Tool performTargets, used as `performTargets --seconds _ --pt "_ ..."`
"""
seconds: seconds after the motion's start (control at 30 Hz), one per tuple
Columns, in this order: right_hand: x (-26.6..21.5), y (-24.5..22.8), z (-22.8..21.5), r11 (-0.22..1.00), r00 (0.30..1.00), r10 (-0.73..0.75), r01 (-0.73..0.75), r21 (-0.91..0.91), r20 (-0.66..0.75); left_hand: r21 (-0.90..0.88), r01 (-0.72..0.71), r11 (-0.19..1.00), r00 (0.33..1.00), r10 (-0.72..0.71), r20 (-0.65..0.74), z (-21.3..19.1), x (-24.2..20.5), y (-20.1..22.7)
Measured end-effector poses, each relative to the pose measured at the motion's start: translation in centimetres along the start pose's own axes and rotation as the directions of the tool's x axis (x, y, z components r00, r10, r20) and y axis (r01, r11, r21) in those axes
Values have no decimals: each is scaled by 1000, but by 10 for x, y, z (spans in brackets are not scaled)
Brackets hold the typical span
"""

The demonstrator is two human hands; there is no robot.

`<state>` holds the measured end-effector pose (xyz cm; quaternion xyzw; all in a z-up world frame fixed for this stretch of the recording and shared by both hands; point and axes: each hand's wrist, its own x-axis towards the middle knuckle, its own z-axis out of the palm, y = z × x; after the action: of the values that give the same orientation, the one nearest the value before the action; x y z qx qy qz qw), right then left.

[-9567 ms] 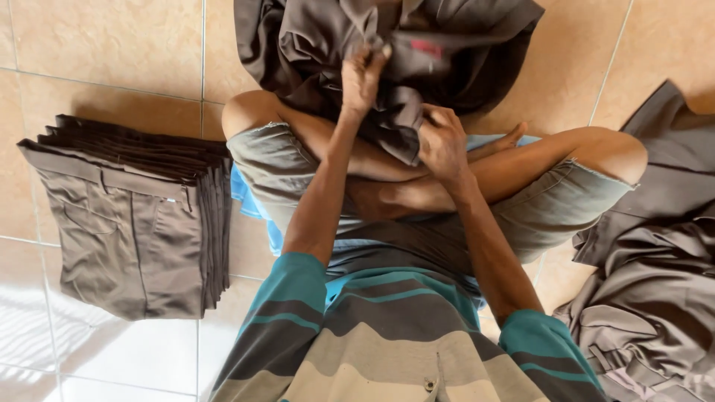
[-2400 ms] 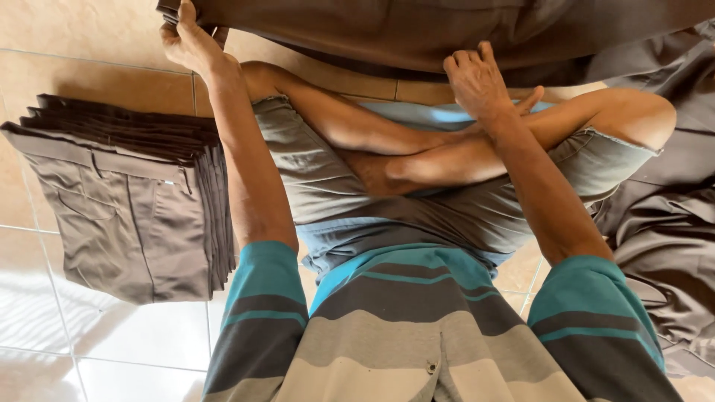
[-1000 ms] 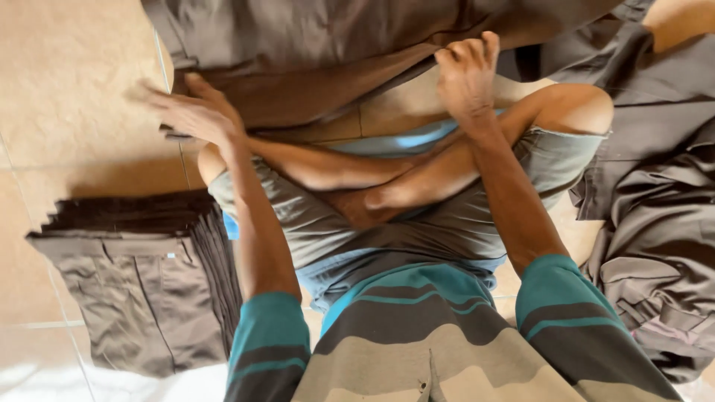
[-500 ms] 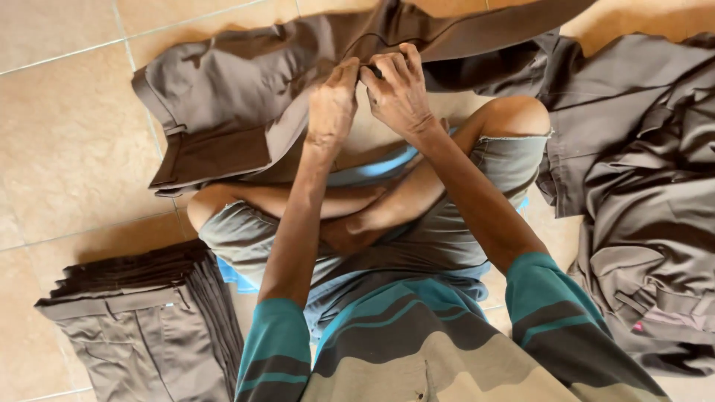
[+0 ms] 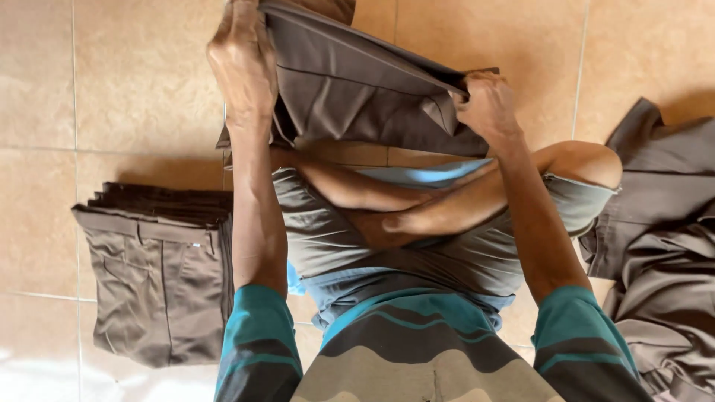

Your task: Folding brown pants into neat rectangular stacks while sitting on the floor.

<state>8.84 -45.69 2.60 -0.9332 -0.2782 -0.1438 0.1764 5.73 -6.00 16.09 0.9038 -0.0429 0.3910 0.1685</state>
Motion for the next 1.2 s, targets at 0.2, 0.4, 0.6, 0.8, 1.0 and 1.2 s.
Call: performTargets --seconds 0.2,0.4,0.6,0.8,1.0,1.2 --pt "-10 9 -9 981 987 -78 50 188 142 -50 92 995 992 -96 -85 -16 -8 -39" --pt "-16 -7 -31 921 981 -184 151 358 60 -138 68 988 984 -89 -152 -23 -10 -46" --pt "-54 -32 18 977 927 -211 195 82 310 -154 125 980 984 -142 -104 -9 -32 -49" --pt "-48 15 14 978 974 -79 116 -172 211 -178 115 977 979 -142 -146 -6 -34 -58" --pt "-53 18 -10 1000 991 -22 20 15 132 -154 128 980 976 -152 -155 -3 -38 -67" --pt "-55 -5 5 958 953 44 -126 258 300 -134 123 983 972 -147 -186 -5 -40 -70"
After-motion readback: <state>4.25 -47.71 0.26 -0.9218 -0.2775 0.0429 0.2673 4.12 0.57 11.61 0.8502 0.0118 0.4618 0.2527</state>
